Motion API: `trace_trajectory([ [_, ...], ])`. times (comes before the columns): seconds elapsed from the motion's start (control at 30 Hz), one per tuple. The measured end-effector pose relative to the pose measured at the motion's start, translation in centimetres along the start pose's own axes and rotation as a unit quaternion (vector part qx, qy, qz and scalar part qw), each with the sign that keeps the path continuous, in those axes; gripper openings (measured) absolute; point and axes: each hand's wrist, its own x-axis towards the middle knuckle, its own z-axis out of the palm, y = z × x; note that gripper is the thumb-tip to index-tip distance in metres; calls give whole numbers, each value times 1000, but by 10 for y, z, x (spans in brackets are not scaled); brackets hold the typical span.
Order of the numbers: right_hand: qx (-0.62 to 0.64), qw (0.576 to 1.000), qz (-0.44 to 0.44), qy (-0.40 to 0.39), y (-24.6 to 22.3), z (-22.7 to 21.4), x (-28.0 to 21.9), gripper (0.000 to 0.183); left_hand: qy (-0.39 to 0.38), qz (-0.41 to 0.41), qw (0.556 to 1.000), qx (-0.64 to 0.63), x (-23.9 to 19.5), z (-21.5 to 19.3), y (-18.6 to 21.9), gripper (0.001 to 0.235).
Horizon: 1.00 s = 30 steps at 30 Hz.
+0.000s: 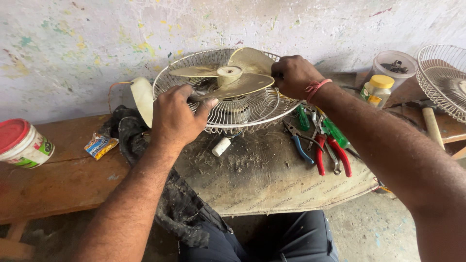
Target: The person repairs a table fan by removing the blades, using pliers to manipulate the wiring and motor, and handling the metal guard pieces.
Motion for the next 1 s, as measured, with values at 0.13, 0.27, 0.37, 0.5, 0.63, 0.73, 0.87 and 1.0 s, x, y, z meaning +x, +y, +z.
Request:
trace_trajectory([
  [0.13, -2, 993, 107, -46, -11, -7, 2, 17, -6, -10, 1000, -25, -1, -1, 0, 42],
  [0.27, -87, 987, 107, -82, -20, -9, 8, 17, 3, 8, 1000, -26, 0, 0, -2, 43],
  [0.37, -122, 978, 118, -118, -25, -17, 8, 20, 1, 1, 1000, -28, -2, -1, -3, 42],
  [0.5, -128, 974, 126, -135, -33, -20, 7, 22, 25, 24, 999, -29, -2, -1, -2, 40],
  [0.63, -187, 977, 65, -79, -35, -21, 4, 21, 18, -8, 999, -25, 0, 1, 0, 44],
  [0.73, -115, 987, 87, -65, -34, -21, 2, 19, 8, -29, 999, -19, 2, 3, 1, 48],
  [0.87, -134, 975, 130, -118, -38, -19, 5, 21, 10, -16, 1000, 4, 1, 7, -3, 49],
  [1.0, -182, 959, 133, -172, -45, -22, 13, 26, 17, 0, 1000, -3, 1, 4, -2, 47],
])
